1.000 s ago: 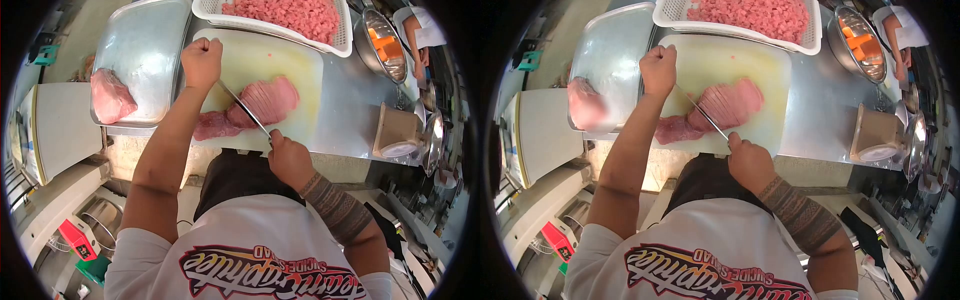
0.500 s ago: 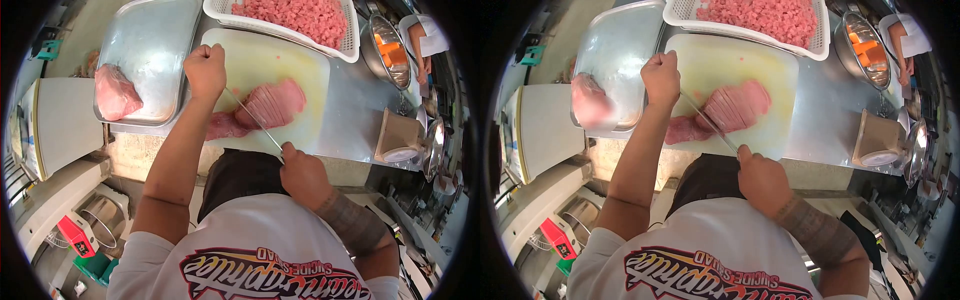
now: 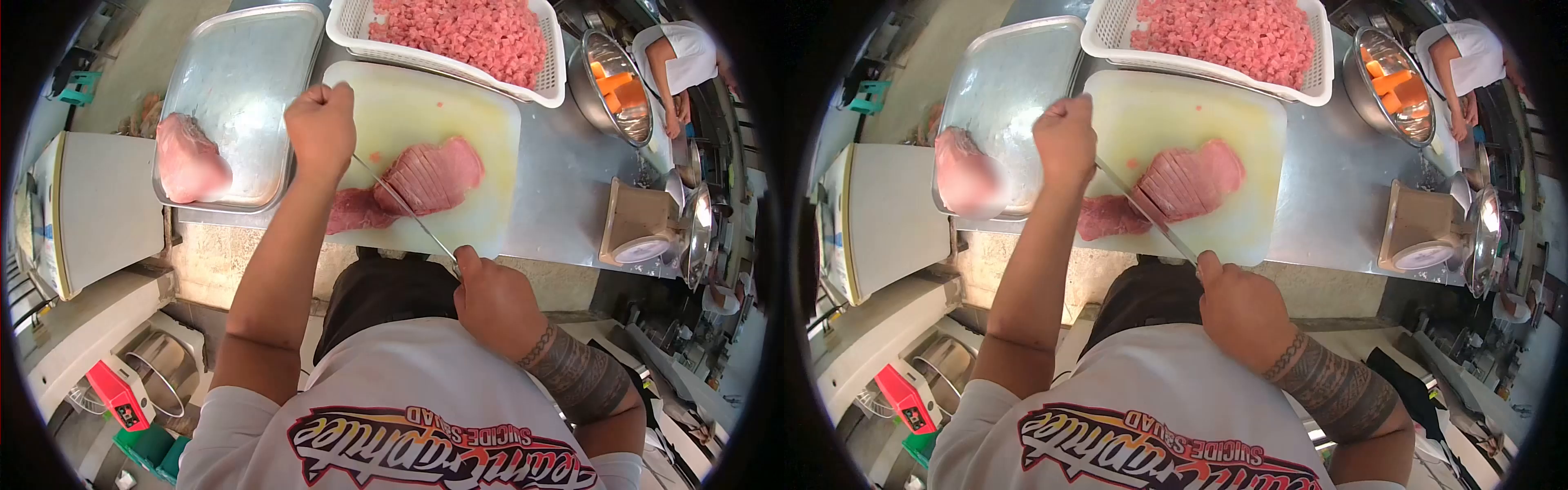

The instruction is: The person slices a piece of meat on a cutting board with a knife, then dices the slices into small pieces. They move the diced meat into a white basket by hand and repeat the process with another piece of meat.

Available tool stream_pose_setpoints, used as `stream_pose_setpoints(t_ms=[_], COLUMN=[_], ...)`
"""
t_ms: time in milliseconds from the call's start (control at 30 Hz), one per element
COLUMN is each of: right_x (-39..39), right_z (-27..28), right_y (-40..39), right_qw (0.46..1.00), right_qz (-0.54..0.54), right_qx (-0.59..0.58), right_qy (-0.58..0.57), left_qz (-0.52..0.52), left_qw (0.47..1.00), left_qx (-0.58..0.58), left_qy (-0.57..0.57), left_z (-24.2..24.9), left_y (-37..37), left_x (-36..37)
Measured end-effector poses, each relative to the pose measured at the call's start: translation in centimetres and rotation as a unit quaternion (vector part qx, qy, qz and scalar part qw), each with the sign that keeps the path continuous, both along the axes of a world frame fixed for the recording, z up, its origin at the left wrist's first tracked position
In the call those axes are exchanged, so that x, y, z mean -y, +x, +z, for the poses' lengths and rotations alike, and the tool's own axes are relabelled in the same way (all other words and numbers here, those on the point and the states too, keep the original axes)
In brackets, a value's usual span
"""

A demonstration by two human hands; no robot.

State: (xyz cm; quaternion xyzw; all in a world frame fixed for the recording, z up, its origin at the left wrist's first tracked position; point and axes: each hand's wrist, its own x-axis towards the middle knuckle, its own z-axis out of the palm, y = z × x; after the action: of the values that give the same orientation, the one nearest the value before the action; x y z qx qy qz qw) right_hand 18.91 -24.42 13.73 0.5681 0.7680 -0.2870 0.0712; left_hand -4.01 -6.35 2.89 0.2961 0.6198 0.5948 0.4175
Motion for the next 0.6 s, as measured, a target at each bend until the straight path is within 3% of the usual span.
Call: stream_pose_setpoints(t_ms=[167, 300, 367, 467, 600], right_x=[-0.7, -0.4, -1.1, -1.3, -1.0], right_z=[-2.6, -9.7, -10.6, -8.8, -2.0], right_y=[-1.2, -2.3, -2.1, -1.7, -1.3], right_qw=[1.000, 1.000, 0.999, 0.998, 1.000], right_qz=[0.007, -0.016, -0.010, -0.004, 0.015], right_qx=[0.027, 0.003, -0.012, -0.026, -0.008], right_qy=[-0.008, 0.015, 0.042, 0.062, 0.021], left_qz=[0.005, -0.005, -0.008, -0.025, -0.014], left_qw=[1.000, 0.997, 0.991, 0.988, 0.999], left_qx=[0.024, -0.065, -0.120, -0.136, -0.023], left_qy=[-0.008, 0.032, 0.060, 0.074, 0.027], left_z=[-3.5, -5.8, -5.9, -4.6, -0.9], left_y=[-1.1, -2.7, -2.9, -2.2, -1.9], left_x=[-0.5, -1.5, -1.9, -2.8, -1.5])
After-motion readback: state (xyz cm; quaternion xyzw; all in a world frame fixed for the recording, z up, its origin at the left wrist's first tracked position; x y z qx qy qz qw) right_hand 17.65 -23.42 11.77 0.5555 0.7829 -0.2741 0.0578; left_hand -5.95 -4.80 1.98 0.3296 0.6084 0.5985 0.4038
